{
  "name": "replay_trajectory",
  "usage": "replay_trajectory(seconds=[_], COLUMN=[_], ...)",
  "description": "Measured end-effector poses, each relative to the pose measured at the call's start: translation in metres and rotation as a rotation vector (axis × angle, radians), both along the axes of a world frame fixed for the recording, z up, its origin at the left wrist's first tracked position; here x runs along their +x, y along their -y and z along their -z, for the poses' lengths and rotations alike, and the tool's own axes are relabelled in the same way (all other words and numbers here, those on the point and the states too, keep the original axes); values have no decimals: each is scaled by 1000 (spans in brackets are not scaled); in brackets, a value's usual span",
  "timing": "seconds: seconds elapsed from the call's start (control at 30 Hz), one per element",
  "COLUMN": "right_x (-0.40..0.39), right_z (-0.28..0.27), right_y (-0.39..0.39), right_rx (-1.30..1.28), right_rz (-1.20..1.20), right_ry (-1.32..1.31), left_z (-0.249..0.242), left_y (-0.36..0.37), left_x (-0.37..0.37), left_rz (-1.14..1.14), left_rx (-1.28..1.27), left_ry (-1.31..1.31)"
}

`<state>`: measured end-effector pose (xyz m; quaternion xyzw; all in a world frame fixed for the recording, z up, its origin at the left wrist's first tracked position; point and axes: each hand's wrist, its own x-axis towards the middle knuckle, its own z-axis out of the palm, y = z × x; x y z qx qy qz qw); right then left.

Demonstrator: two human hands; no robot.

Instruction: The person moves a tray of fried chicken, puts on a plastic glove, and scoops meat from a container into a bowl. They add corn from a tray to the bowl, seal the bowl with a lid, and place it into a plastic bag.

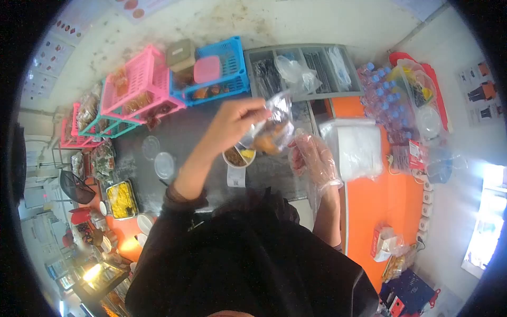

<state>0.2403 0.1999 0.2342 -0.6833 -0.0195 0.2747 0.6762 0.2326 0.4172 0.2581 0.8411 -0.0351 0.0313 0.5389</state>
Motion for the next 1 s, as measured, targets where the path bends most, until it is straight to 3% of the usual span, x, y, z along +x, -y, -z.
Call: replay_trajectory(seconds=[0.1, 0.23, 0.3, 0.4, 0.43, 0.5, 0.83, 1.0], right_x=[-20, -54, -66, -78, -81, -78, -76, -75], right_z=[49, 126, 166, 211, 209, 186, 173, 160], right_y=[12, 14, 22, 38, 40, 38, 33, 26], right_rx=[5, 45, 53, 190, 183, 224, 201, 151], right_rz=[17, 178, 266, 329, 331, 202, 161, 186], right_ry=[-122, -265, -353, -411, -418, -340, -325, -338], left_z=[73, 158, 181, 180, 171, 159, 168, 174], left_y=[35, 77, 90, 85, 84, 80, 71, 69], left_x=[-29, -78, -96, -104, -105, -103, -102, -102], left_rz=[-24, -69, -141, -37, -35, 10, 10, 32], left_rx=[-174, -10, 6, -94, -100, -466, -656, -596], left_ry=[10, -52, -32, -408, -416, -500, -556, -564])
